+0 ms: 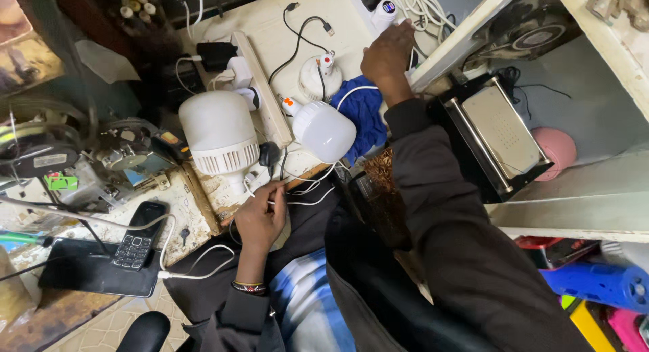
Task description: The person organizes a cluttered workspace by sorting and coiling various cables and power adapters. They handle multiple white LED bulbs, a blue cloth, and a black power adapter, arranging them on a table filled with other electronic components.
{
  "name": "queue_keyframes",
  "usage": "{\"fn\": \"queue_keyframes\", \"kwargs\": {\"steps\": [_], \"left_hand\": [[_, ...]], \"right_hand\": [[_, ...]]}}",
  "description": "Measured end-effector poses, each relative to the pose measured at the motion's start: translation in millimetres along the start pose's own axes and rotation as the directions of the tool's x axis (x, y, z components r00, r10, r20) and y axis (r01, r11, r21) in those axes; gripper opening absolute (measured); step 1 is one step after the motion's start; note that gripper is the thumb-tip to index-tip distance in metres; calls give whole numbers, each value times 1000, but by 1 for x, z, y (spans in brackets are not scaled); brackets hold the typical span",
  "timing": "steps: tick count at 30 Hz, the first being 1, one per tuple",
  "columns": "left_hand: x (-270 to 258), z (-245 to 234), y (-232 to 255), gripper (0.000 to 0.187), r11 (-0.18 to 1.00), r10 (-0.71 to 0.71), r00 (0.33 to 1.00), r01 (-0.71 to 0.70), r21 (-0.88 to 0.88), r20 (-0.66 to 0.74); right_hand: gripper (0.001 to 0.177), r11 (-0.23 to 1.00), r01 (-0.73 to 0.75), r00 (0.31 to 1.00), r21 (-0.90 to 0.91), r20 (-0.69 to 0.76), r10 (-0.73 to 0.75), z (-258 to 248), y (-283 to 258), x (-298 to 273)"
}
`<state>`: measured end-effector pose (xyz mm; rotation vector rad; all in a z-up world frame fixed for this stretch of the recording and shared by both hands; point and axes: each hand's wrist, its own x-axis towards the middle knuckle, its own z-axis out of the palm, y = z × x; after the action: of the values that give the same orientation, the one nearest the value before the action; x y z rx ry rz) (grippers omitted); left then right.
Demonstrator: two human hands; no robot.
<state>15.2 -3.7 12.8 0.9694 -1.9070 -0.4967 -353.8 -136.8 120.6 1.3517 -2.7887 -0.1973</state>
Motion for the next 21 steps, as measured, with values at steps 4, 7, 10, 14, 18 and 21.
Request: {"fn": "queue_keyframes", "kwargs": {"steps": [4,7,10,14,18,21], "left_hand": [[0,1,-3,15,1000,-3,1000,3,23,7],[-2,-1,-1,13,999,-21,1000,22,-33,14],[-3,-6,3,15,992,-77,995,82,-99,56],[-7,-6,0,17,982,-121,988,133,-134,96],[-5,-3,-2,12,990,-87,996,91,-110,37],[-2,-2,2,10,988,-92,996,93,-122,13]], "right_hand": [[73,998,-68,997,-7,-42,68,5,-6,-1],[63,997,68,983,-23,-168,-71,-1,10,7],[42,972,159,975,172,-179,-128,-16,29,16],[29,817,395,866,420,-466,-179,-9,42,-49],[21,426,402,868,811,-486,106,11,22,-166],[17,171,241,958,955,-262,112,54,16,-213]]}}
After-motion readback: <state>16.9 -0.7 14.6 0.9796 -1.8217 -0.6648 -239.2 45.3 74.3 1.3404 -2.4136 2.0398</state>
